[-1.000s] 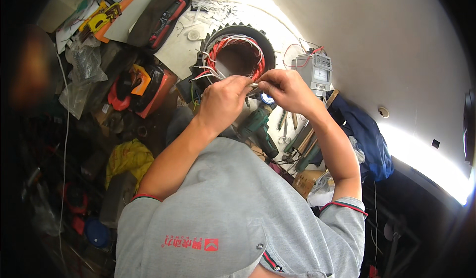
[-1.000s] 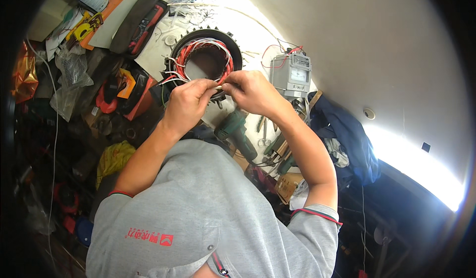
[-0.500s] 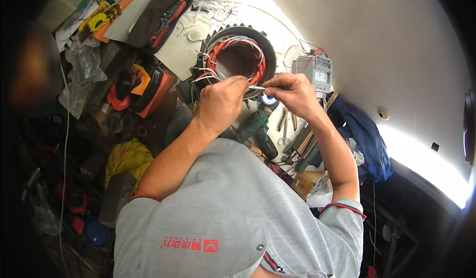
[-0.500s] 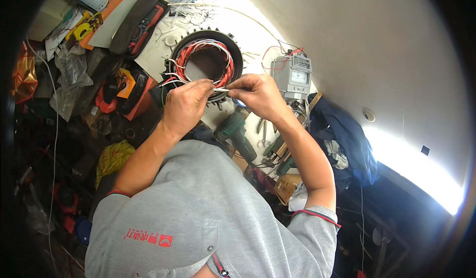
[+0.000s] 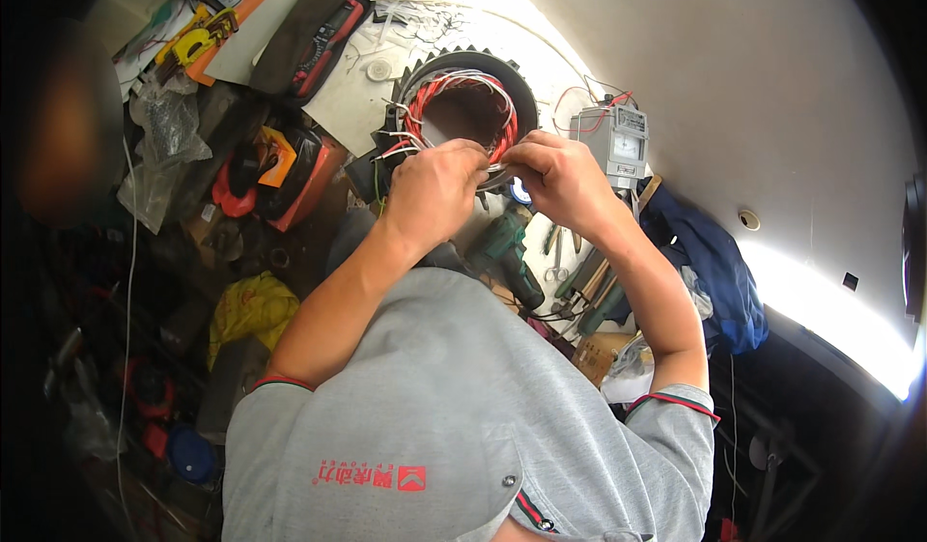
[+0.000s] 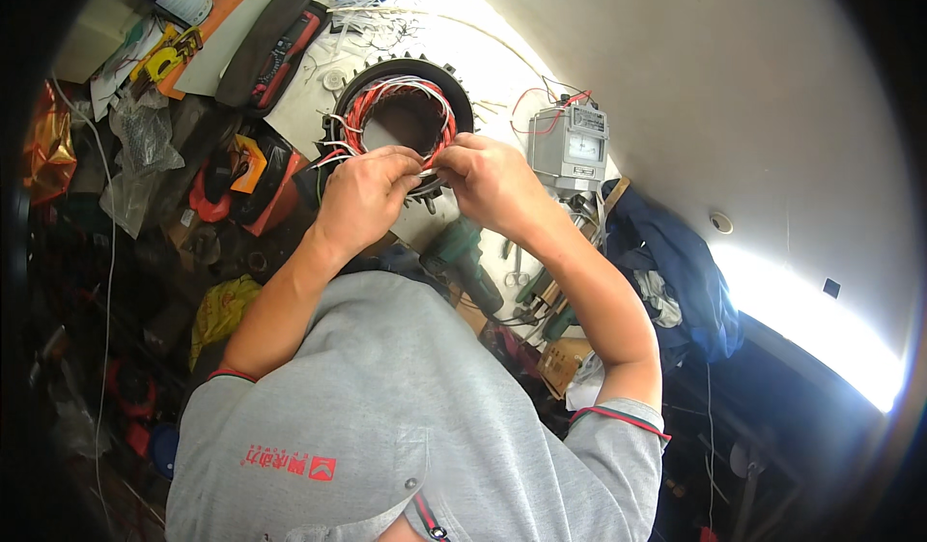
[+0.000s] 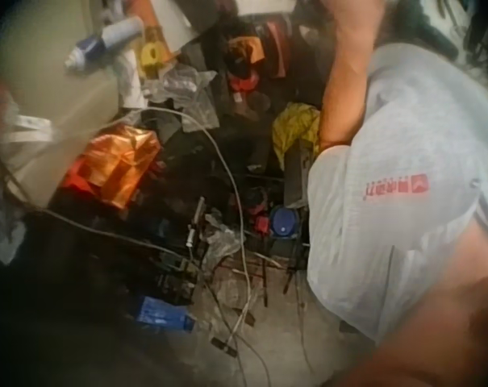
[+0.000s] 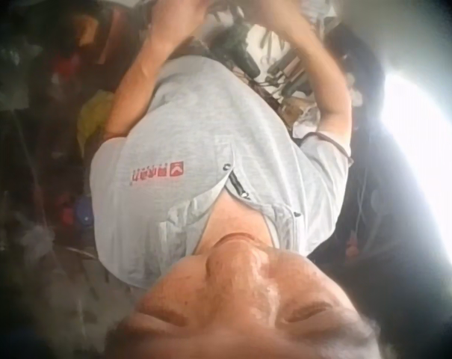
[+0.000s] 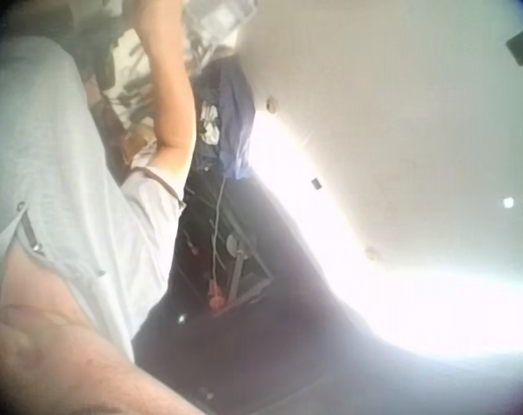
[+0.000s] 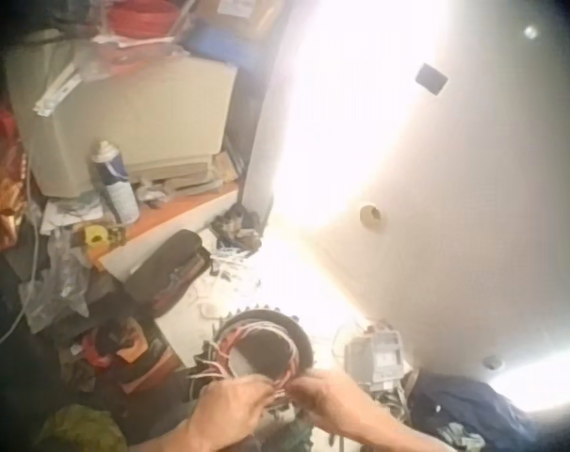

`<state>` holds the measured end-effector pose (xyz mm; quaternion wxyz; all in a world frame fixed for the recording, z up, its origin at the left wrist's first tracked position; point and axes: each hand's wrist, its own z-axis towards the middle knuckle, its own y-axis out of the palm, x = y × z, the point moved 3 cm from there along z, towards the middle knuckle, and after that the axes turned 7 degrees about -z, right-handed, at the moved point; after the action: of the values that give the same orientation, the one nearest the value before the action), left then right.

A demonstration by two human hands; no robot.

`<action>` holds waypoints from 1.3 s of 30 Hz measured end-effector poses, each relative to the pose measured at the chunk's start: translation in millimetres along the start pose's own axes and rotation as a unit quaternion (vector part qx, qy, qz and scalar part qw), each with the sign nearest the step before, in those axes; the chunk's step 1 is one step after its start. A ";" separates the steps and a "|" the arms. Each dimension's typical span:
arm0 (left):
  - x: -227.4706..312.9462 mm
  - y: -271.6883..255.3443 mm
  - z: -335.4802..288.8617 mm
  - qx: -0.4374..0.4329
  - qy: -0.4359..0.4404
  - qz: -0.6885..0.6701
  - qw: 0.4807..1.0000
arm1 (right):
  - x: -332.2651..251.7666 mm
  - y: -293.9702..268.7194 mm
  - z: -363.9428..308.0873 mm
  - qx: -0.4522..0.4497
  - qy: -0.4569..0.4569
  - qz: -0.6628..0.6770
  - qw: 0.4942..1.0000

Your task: The person uses a soldering iron to join exposed wire ends on a stator assembly, then uses pliers to trim excess wire and applies electrical tape to insulate the connections.

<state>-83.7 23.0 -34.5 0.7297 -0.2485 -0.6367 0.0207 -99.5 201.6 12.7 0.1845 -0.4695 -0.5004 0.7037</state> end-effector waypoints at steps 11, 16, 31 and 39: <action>-2.1 2.1 -3.9 0.047 0.016 -0.019 0.999 | 22.2 0.5 -3.7 -0.144 0.235 0.176 0.945; -1.5 4.0 -5.0 0.065 0.014 -0.021 0.998 | 7.2 9.1 -2.4 -0.090 0.199 0.166 0.962; 5.1 -2.6 -13.2 0.051 0.028 0.118 0.991 | 12.7 1.5 -10.3 -0.012 -0.043 -0.035 0.998; 2.9 0.3 -12.8 0.076 0.045 0.106 0.990 | 15.0 19.7 -17.0 0.013 0.009 0.025 1.000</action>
<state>-71.1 20.0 -32.8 0.7684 -0.2588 -0.5695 0.1353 -88.3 213.0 -12.7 0.1773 -0.4859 -0.4779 0.7100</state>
